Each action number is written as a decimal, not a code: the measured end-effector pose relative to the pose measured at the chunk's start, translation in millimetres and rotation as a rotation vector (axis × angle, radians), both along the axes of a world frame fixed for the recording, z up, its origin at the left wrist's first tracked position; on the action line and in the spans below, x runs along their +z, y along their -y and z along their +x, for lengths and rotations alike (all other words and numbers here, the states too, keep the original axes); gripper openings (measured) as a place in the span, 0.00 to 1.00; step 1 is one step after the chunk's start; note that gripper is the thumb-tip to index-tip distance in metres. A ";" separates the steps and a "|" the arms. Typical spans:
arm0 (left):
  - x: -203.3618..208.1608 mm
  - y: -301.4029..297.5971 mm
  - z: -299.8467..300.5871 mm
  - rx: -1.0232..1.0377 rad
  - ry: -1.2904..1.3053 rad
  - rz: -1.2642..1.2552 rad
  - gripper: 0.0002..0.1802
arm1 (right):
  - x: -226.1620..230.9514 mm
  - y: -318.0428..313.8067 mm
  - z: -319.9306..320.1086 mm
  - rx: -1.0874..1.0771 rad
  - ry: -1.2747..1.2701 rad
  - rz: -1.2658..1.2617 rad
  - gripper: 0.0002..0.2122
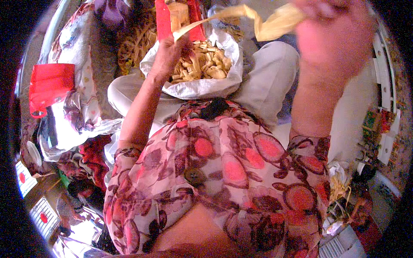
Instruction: The person processes yellow strips of material by hand, folding and tucking them using a small wooden jig placed on a bag. The person takes individual strips from a pile and places the finished pieces into a large white bag.
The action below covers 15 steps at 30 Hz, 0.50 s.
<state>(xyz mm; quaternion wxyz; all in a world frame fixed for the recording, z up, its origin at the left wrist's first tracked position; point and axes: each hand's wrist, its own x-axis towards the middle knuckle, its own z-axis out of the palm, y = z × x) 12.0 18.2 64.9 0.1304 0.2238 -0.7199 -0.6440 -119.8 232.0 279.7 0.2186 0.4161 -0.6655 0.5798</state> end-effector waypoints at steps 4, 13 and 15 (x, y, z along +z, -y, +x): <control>76.0 -18.9 0.6 0.016 -0.372 0.019 0.16 | -36.2 25.4 8.3 0.793 0.884 -0.437 0.09; 142.5 -43.5 -5.4 0.080 -0.754 0.520 0.15 | -74.0 36.3 8.1 0.735 0.904 -0.367 0.11; 146.3 -51.8 -11.3 0.021 -0.778 0.582 0.14 | -70.5 39.3 14.4 0.684 1.019 -0.356 0.10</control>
